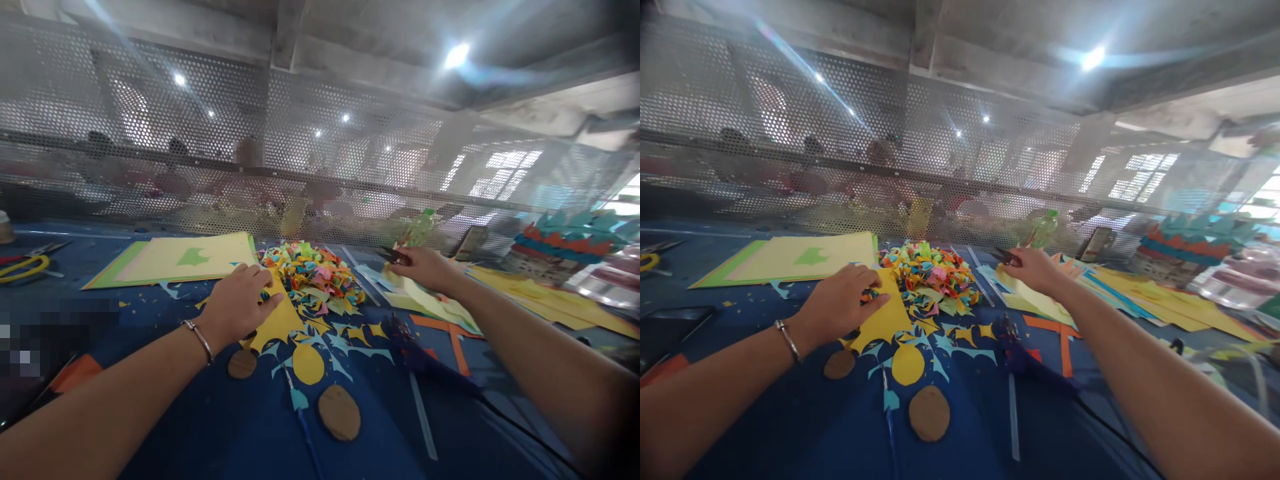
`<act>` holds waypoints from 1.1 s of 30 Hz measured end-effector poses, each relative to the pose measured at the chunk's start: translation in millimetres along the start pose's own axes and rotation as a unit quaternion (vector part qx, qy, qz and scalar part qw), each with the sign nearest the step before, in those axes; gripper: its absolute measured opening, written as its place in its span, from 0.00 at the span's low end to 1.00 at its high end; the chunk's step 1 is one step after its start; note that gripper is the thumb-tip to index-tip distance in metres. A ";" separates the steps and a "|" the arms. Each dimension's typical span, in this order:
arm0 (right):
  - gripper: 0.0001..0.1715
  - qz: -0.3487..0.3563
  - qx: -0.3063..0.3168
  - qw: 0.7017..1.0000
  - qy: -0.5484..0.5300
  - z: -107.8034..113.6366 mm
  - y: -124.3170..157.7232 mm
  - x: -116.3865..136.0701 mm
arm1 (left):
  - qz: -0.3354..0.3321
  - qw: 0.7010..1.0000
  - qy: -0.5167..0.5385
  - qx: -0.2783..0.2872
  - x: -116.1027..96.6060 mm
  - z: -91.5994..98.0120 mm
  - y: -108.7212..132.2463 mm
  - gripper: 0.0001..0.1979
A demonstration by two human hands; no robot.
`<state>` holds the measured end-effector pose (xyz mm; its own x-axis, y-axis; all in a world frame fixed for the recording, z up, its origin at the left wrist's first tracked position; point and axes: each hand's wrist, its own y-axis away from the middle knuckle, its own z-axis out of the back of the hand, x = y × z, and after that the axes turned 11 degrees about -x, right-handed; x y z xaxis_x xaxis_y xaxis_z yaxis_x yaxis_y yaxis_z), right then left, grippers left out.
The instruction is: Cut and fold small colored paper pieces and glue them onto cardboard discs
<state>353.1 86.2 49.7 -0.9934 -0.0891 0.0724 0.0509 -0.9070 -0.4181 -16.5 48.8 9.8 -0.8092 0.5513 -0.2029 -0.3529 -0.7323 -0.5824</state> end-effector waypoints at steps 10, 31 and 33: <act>0.04 0.185 -0.001 0.960 -0.212 13.7 43.4 164.1 | 0.188 0.818 0.537 0.080 -38.1 -16.3 7.1 0.23; 0.11 0.080 0.174 0.886 -0.422 1.8 61.0 139.7 | 0.263 0.810 0.519 -0.070 -29.7 -8.5 -3.2 0.14; 0.11 0.084 0.163 0.886 -0.427 0.2 61.5 137.1 | 0.271 0.826 0.489 -0.071 -25.2 -2.7 -5.9 0.15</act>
<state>220.1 18.2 34.1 -0.5364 -0.3872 0.7499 0.3566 -0.9093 -0.2145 7.2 40.3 16.2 -0.0401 0.2679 -0.9626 0.0525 -0.9615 -0.2698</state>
